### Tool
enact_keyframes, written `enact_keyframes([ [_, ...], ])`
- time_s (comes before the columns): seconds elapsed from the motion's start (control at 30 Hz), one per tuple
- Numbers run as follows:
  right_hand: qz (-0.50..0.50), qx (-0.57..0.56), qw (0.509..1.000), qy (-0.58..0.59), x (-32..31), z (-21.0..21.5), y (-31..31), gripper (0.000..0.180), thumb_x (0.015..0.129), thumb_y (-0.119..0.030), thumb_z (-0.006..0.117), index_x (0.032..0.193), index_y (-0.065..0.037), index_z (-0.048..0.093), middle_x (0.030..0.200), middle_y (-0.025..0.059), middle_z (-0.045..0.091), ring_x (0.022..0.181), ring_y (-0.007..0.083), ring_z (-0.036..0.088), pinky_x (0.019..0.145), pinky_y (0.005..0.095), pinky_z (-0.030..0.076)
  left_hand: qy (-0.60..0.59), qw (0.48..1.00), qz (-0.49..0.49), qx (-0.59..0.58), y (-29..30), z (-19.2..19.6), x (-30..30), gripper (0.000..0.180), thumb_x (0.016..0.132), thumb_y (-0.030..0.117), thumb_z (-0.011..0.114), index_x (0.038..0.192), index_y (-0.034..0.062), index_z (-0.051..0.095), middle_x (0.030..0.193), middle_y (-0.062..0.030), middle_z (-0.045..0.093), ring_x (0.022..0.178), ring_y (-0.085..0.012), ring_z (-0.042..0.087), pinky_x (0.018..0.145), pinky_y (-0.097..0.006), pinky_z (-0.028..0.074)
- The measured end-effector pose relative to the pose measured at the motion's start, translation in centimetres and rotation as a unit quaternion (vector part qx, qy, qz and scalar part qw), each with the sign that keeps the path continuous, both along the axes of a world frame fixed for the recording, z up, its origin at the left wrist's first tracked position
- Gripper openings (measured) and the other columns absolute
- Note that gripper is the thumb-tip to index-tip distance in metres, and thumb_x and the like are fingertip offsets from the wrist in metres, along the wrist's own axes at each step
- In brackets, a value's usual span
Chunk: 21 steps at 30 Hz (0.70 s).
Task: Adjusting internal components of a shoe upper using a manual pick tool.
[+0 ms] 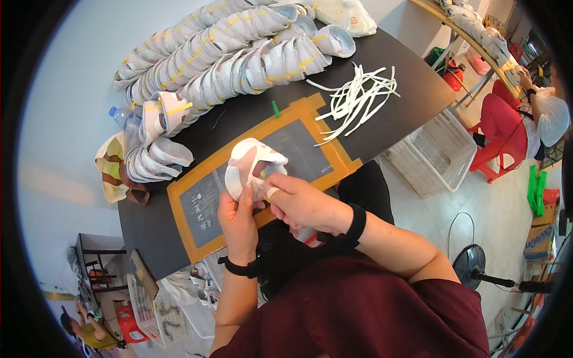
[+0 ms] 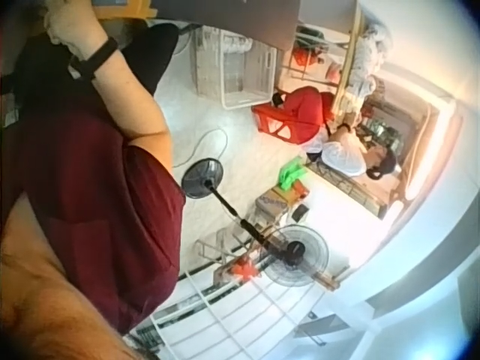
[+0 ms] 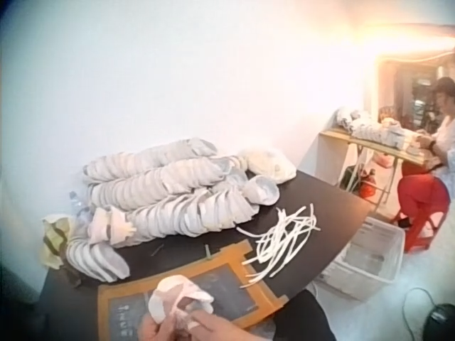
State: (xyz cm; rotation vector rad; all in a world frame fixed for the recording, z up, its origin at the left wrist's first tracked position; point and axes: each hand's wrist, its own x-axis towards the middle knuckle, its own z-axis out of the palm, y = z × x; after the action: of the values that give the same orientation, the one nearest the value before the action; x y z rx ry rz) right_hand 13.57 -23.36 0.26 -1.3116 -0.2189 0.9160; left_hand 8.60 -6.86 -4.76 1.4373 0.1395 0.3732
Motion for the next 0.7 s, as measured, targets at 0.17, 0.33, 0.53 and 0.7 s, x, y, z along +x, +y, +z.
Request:
enact_keyframes([
  [0.17,0.004,0.045,0.999,0.003,-0.7,-1.3,0.4,0.018,0.1,-0.019,0.043,0.105,-0.005,0.054,0.075,0.0025,0.05,0.058,0.0086,0.045,0.05,0.0236,0.039,0.003,0.997,-0.051,-0.066,0.8,-0.1,0.5,0.024,0.101,0.017,0.057,0.122,0.0064,0.057,0.109,-0.0038,0.066,0.086,-0.0102,0.064,0.076,-0.026,0.051],
  [0.33,-0.03,0.108,0.991,0.067,-1.0,-1.9,0.9,0.027,0.103,-0.016,0.043,0.124,-0.005,0.055,0.077,-0.0002,0.048,0.053,0.0044,0.037,0.048,0.0205,0.032,0.009,0.996,-0.052,-0.074,1.2,-0.3,0.5,0.021,0.101,0.015,0.055,0.121,0.0067,0.058,0.104,-0.0027,0.067,0.084,-0.0089,0.063,0.073,-0.024,0.05],
  [0.53,-0.079,0.274,0.923,0.259,-1.5,-2.3,0.9,0.023,0.099,-0.01,0.044,0.116,-0.007,0.057,0.078,-0.0003,0.049,0.053,0.0031,0.035,0.046,0.019,0.029,0.003,0.998,0.0,-0.062,-0.2,0.1,0.7,0.017,0.1,0.015,0.059,0.113,0.0049,0.06,0.098,-0.0013,0.065,0.08,-0.0052,0.057,0.069,-0.021,0.046],
  [0.7,-0.023,0.234,0.926,0.295,-0.5,-1.7,-0.3,0.021,0.099,-0.01,0.044,0.115,-0.006,0.057,0.077,-0.0011,0.049,0.051,0.0027,0.033,0.044,0.0182,0.029,-0.018,1.0,-0.003,-0.025,0.4,-0.5,0.3,0.018,0.101,0.017,0.058,0.115,0.0059,0.057,0.092,-0.0003,0.063,0.074,-0.0066,0.056,0.062,-0.021,0.043],
])
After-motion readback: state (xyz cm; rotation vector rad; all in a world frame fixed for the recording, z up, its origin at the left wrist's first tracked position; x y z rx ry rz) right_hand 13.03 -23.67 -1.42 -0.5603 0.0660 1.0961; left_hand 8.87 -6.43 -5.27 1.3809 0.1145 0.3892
